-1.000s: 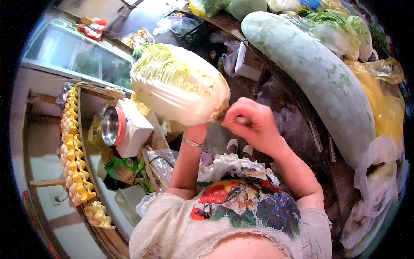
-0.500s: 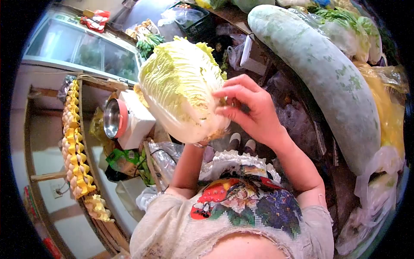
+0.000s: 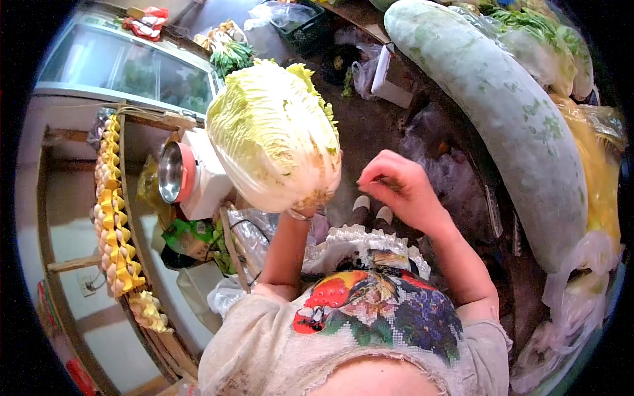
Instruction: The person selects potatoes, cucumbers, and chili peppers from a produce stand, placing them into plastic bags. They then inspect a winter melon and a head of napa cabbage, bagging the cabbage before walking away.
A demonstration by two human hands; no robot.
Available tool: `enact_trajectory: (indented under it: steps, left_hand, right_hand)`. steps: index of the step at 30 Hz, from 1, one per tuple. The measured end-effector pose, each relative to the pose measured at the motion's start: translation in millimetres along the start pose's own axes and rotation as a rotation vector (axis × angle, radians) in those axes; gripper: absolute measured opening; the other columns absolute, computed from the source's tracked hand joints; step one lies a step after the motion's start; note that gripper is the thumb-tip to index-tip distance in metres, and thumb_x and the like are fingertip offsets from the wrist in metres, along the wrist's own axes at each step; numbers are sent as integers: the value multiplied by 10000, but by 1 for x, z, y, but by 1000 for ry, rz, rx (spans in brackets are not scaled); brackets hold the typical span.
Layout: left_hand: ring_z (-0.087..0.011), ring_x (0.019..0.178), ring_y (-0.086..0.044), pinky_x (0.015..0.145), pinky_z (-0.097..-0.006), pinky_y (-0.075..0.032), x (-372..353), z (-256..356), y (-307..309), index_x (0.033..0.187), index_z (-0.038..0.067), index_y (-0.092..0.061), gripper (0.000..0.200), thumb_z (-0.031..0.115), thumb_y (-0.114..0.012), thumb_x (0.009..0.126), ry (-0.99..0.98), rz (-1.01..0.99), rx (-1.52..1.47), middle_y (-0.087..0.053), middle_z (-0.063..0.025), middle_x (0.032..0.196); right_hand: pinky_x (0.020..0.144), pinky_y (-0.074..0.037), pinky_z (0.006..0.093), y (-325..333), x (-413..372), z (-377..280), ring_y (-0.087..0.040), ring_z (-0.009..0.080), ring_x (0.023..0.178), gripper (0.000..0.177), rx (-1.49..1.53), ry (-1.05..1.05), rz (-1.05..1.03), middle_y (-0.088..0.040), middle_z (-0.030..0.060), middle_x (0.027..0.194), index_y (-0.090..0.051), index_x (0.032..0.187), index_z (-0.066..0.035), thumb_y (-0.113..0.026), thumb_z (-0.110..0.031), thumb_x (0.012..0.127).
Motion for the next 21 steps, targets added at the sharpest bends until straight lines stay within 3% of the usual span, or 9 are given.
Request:
enact_trajectory:
  steps: [2,4,6,7,9,14,16,21]
  left_hand:
    - [-415,1240,-487,1006,-552,-425,-3,24,16,1351,46,-509,467,326,-486,977,-82,72,333,-493,-255,1361]
    - [-454,1223,-491,968,-578,-443,-4,42,31,1355,83,-526,452,338,-501,983,-172,144,656,-498,-277,1347]
    - [-493,1205,-495,929,-604,-461,-6,55,37,1359,120,-543,437,350,-517,988,-256,225,979,-504,-298,1333]
    - [-491,1206,-494,931,-602,-459,-8,59,48,1360,120,-541,439,351,-516,988,-257,251,989,-503,-296,1334]
    - [-487,1209,-492,935,-599,-457,-12,61,79,1362,119,-537,442,354,-514,988,-224,322,860,-501,-292,1337]
    - [-477,1216,-487,943,-591,-450,-27,24,169,1368,117,-527,451,360,-509,989,-6,592,-88,-495,-283,1344]
    - [-473,1218,-485,947,-587,-447,-31,5,195,1370,116,-523,454,363,-508,989,30,668,-351,-493,-280,1347]
    - [-463,1225,-479,956,-579,-440,-17,-37,241,1375,114,-513,463,369,-503,989,81,758,-609,-487,-271,1354]
  right_hand:
    - [720,-499,303,17,-12,30,-621,200,813,76,121,-231,68,-610,83,855,-628,881,-22,-671,-16,819]
    - [737,-485,275,31,-27,45,-599,147,826,59,161,-324,113,-610,54,860,-622,862,-7,-668,-31,834]
    - [672,-473,258,40,-50,67,-578,117,753,57,220,-425,136,-602,19,817,-614,857,-15,-658,-52,852]
    - [672,-473,258,42,-62,75,-578,117,753,57,214,-427,130,-602,19,817,-614,857,-15,-658,-52,852]
    - [570,-393,191,43,-106,121,-493,36,633,54,376,-709,231,-556,-43,758,-604,874,-69,-657,-81,870]
    - [552,-430,212,21,-179,191,-528,57,630,70,546,-996,314,-575,-31,759,-613,901,-79,-659,-130,886]
    - [533,-449,236,4,-177,200,-529,76,600,81,614,-1076,313,-575,-17,745,-616,899,-68,-635,-146,912]
    - [523,-437,223,-30,-103,222,-513,69,590,127,669,-1104,216,-568,-19,735,-603,896,-79,-609,-194,947]
Point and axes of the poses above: each hand's wrist, its own x-axis towards the middle knuckle, its own y-axis out of the back of the hand, z = x × y, the point moved 10 cm from there along x, towards the middle knuckle
